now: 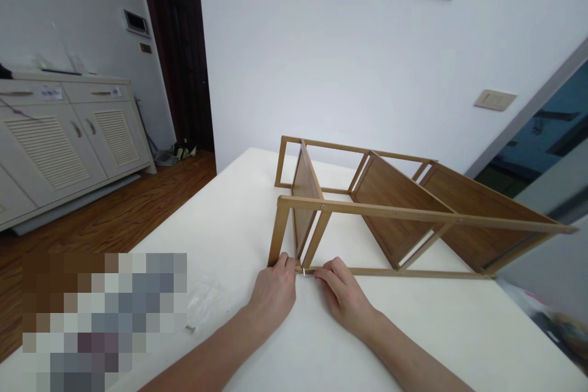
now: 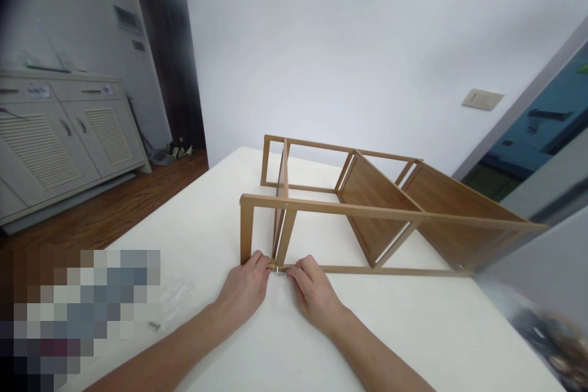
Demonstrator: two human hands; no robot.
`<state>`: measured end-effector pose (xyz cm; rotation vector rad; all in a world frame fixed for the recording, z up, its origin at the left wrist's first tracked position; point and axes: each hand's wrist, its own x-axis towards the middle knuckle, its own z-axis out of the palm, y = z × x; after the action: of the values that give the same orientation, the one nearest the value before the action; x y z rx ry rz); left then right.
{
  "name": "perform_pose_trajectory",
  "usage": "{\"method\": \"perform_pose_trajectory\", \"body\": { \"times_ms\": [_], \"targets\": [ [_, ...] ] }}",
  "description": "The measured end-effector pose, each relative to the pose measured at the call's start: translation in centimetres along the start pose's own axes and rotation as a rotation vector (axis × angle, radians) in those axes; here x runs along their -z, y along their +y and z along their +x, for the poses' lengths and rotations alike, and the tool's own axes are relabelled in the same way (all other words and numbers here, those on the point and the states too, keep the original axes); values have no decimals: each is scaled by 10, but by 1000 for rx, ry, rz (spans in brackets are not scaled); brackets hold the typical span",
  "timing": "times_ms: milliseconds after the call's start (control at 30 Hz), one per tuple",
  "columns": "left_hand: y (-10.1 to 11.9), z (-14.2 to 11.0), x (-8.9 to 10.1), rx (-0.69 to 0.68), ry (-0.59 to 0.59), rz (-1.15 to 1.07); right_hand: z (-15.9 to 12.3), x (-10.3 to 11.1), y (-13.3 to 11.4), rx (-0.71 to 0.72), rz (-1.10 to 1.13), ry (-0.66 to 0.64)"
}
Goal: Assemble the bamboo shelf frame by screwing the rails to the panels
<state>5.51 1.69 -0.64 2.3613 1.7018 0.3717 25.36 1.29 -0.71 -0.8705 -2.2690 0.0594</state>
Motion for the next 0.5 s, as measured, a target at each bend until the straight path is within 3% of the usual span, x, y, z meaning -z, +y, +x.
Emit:
{"method": "perform_pose_trajectory", "body": {
  "times_ms": [500],
  "targets": [
    [4,-9,9,16,-29,-90,5,-7,-6,59,-83,-77]
  ]
}}
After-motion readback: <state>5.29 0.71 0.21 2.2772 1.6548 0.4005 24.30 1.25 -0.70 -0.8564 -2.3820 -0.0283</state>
